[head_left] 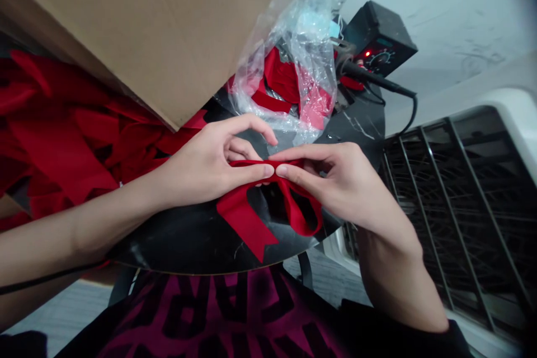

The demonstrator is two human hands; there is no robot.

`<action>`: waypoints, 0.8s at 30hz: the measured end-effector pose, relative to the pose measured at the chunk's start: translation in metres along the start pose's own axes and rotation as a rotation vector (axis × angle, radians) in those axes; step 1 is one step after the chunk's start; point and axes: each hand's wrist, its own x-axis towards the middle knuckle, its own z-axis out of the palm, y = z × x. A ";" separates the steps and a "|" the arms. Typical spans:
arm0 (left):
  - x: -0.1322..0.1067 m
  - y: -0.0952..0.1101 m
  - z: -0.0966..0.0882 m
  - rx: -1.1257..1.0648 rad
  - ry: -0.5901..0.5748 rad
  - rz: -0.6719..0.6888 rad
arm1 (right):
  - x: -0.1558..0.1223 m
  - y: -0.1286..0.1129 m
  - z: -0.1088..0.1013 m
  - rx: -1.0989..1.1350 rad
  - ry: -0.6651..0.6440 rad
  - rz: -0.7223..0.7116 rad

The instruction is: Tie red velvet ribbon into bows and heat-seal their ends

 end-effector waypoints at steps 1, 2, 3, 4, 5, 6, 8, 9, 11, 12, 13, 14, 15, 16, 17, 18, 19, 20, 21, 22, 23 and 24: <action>0.000 0.000 0.000 -0.001 0.008 -0.017 | 0.002 0.001 0.001 0.009 0.000 0.018; 0.001 0.001 0.000 0.003 0.013 -0.042 | 0.003 0.002 0.002 0.031 -0.001 0.035; 0.002 0.000 -0.001 0.015 0.017 -0.075 | 0.005 0.004 0.003 0.070 -0.003 0.050; 0.003 0.000 -0.001 0.035 0.020 -0.116 | 0.007 0.006 0.004 0.117 -0.008 0.063; 0.005 -0.001 -0.002 0.059 0.018 -0.158 | 0.009 0.007 0.006 0.162 -0.011 0.066; 0.007 -0.001 -0.003 0.080 0.009 -0.196 | 0.010 0.008 0.007 0.185 -0.011 0.059; 0.012 -0.003 -0.006 0.090 -0.011 -0.230 | 0.007 0.007 0.008 0.126 0.012 0.006; 0.014 -0.004 -0.008 0.071 -0.004 -0.223 | 0.004 0.004 0.009 0.043 0.048 -0.039; 0.016 -0.005 -0.009 -0.001 0.062 -0.173 | -0.008 -0.005 0.012 -0.166 0.204 -0.136; 0.016 -0.005 -0.009 -0.038 0.115 -0.142 | -0.015 -0.011 0.015 -0.252 0.316 -0.176; 0.015 -0.006 -0.008 -0.069 0.166 -0.115 | -0.022 -0.017 0.020 -0.304 0.418 -0.201; 0.014 -0.005 -0.007 -0.091 0.213 -0.095 | -0.027 -0.022 0.027 -0.323 0.487 -0.202; 0.013 -0.005 -0.006 -0.108 0.252 -0.080 | -0.031 -0.025 0.035 -0.318 0.518 -0.183; 0.012 -0.005 -0.004 -0.120 0.280 -0.070 | -0.032 -0.027 0.045 -0.304 0.518 -0.151; 0.010 -0.004 -0.002 -0.124 0.305 -0.060 | -0.030 -0.028 0.055 -0.294 0.511 -0.120; 0.009 -0.003 0.000 -0.124 0.327 -0.048 | -0.027 -0.028 0.065 -0.295 0.517 -0.093; 0.008 -0.002 0.002 -0.120 0.348 -0.033 | -0.022 -0.027 0.074 -0.301 0.547 -0.073; 0.007 -0.001 0.003 -0.112 0.370 -0.015 | -0.017 -0.026 0.081 -0.300 0.594 -0.061; 0.006 0.000 0.004 -0.100 0.394 0.004 | -0.013 -0.025 0.086 -0.282 0.635 -0.049; 0.006 0.001 0.004 -0.092 0.423 0.021 | -0.010 -0.024 0.089 -0.237 0.658 -0.029; 0.005 0.001 0.005 -0.091 0.454 0.036 | -0.008 -0.023 0.090 -0.163 0.665 0.000; 0.005 0.001 0.005 -0.099 0.479 0.047 | -0.008 -0.021 0.090 -0.063 0.662 0.034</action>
